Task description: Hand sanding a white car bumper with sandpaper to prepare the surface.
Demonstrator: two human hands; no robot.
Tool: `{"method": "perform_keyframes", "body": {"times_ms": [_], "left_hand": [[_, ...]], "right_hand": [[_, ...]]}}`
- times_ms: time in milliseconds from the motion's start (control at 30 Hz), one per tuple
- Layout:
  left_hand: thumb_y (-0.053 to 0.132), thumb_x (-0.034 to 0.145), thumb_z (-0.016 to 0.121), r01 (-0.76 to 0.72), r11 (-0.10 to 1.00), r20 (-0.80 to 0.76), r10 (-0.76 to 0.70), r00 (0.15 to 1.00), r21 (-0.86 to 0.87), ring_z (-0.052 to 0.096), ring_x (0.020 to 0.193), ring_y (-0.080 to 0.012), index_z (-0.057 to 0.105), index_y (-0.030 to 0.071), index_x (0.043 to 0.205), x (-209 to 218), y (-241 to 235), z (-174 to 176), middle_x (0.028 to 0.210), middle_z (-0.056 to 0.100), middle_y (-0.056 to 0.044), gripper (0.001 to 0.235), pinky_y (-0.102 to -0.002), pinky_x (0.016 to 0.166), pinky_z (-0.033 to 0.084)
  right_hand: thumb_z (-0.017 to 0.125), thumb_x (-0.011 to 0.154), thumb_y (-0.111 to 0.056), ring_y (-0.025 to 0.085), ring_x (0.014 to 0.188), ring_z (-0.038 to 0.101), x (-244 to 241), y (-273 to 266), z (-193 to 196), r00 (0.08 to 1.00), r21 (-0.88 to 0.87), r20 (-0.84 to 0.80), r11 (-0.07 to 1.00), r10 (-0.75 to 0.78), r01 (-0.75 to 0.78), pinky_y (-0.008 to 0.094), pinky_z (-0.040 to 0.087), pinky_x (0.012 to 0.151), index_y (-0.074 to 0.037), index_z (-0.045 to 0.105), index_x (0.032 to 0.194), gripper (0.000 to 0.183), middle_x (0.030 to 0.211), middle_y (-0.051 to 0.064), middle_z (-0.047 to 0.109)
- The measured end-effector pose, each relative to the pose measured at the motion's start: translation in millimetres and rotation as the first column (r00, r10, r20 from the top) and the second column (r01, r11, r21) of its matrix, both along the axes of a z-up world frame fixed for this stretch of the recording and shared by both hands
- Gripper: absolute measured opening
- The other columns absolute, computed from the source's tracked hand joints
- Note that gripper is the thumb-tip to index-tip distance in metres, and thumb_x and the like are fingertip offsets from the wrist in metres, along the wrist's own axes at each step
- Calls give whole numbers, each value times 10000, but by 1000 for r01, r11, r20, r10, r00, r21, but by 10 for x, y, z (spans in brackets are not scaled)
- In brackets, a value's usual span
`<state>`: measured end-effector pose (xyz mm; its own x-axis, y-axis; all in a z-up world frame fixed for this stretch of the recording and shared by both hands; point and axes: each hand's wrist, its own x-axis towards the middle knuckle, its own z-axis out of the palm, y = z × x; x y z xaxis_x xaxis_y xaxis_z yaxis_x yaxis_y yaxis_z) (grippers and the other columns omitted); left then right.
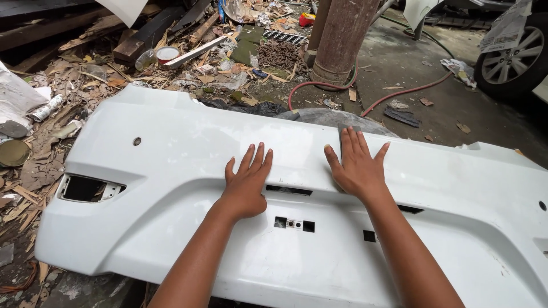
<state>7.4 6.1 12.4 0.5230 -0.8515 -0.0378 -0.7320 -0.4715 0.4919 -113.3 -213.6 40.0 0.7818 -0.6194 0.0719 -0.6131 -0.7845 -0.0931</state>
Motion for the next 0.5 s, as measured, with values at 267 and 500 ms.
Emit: {"method": "perform_keyframes", "body": {"times_ms": [267, 500], "left_hand": [[-47, 813, 630, -5, 1000, 11, 6, 1000, -10, -71, 1580, -326, 152, 122, 1632, -8, -20, -34, 1717, 34, -146, 963, -621, 1173, -108], [-21, 835, 648, -12, 1000, -5, 12, 1000, 1, -82, 1583, -313, 165, 165, 1637, -41, 6, 70, 1721, 15, -134, 954, -608, 1181, -105]], "right_hand": [[-11, 1028, -716, 307, 1581, 150, -83, -171, -87, 996, -16, 51, 998, -67, 68, 744, -45, 1172, -63, 270, 1608, 918, 1690, 174, 243], [83, 997, -706, 394, 1562, 199, 389, 529, 36, 981, -57, -10, 979, 194, -194, 712, 14, 1195, 39, 291, 1573, 965, 1653, 262, 276]]}}
